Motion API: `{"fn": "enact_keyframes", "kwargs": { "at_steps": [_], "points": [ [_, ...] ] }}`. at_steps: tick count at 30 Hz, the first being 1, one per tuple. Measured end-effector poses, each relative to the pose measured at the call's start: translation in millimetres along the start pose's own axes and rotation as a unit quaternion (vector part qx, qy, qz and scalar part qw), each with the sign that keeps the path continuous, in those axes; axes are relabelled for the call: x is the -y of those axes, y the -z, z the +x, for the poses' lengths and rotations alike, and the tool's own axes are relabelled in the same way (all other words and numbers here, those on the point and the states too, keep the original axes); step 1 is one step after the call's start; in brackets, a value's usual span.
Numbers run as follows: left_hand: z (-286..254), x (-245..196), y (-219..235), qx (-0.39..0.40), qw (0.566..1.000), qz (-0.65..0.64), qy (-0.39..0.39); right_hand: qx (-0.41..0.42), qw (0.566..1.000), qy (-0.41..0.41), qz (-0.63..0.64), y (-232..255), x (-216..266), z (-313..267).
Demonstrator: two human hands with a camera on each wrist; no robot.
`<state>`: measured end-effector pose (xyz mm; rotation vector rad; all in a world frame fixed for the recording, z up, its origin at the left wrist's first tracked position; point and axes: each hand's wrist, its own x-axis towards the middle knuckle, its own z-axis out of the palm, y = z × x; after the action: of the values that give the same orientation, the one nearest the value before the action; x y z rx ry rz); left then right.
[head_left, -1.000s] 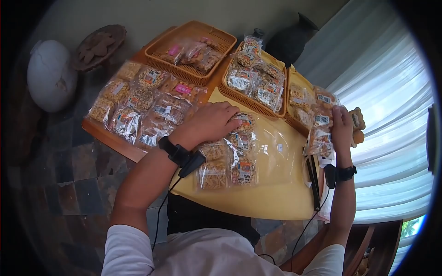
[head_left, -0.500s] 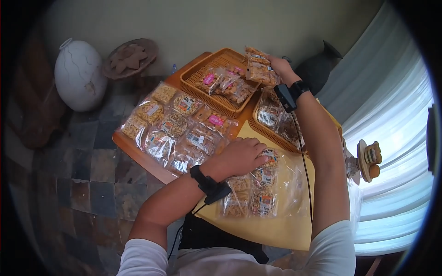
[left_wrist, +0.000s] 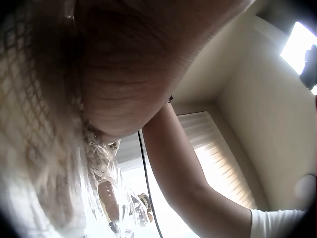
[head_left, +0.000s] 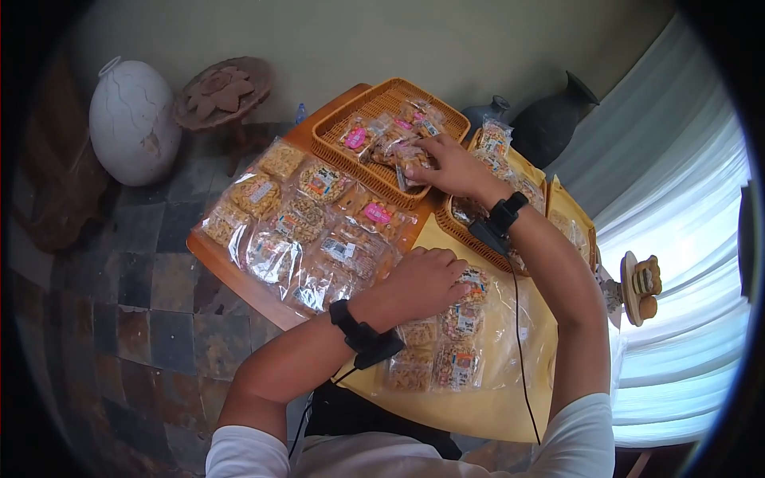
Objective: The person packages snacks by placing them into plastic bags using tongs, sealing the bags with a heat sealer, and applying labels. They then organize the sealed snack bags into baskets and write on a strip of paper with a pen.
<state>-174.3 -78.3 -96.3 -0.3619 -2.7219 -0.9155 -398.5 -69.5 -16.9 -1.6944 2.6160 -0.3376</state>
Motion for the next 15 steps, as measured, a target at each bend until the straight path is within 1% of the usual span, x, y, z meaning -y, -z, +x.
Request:
{"fn": "enact_keyframes", "kwargs": {
  "at_steps": [2, 3, 5, 6, 8, 9, 10, 11, 12, 14, 15],
  "points": [
    [-0.2, 1.9, -3.1, -0.006, 1.0, 0.001, -0.004, 0.036, 0.999, 0.013, -0.019, -7.6, 4.7, 3.7],
    [-0.5, 1.5, -2.9, -0.012, 1.0, 0.001, -0.007, 0.034, 0.999, 0.011, -0.018, -11.6, 6.2, 5.5],
    [0.0, 0.6, -0.6, -0.008, 1.0, 0.001, -0.008, -0.039, 0.995, 0.04, -0.082, -18.4, 10.5, 12.3],
    [0.2, 0.0, 1.0, -0.005, 1.0, -0.002, -0.007, -0.042, 0.995, 0.039, -0.081, -20.4, 17.5, 16.1],
    [0.6, 0.4, 2.8, -0.003, 1.0, -0.004, -0.013, -0.016, 0.994, -0.006, -0.105, -24.1, 32.4, 22.9],
    [1.0, 1.2, 3.6, -0.001, 1.0, -0.009, -0.019, -0.017, 0.994, -0.01, -0.104, -30.8, 32.1, 28.5],
    [1.1, 2.3, 4.2, 0.006, 1.0, -0.011, -0.023, -0.044, 0.996, 0.017, -0.069, -41.3, 26.7, 33.0],
    [1.2, 3.3, 2.6, -0.008, 1.0, -0.009, -0.023, -0.07, 0.996, 0.037, -0.035, -49.2, 13.9, 29.3],
    [1.5, 3.5, -1.0, -0.021, 0.999, -0.01, -0.023, -0.066, 0.997, 0.018, -0.035, -44.3, 4.0, 18.2],
    [1.8, 0.8, 3.4, -0.013, 0.999, -0.02, -0.029, -0.116, 0.991, 0.058, -0.032, -14.0, 1.4, -2.8],
    [2.2, 2.3, 3.0, -0.01, 1.0, -0.012, -0.026, -0.108, 0.994, 0.035, -0.006, 5.3, 1.1, -23.9]
  ]
}}
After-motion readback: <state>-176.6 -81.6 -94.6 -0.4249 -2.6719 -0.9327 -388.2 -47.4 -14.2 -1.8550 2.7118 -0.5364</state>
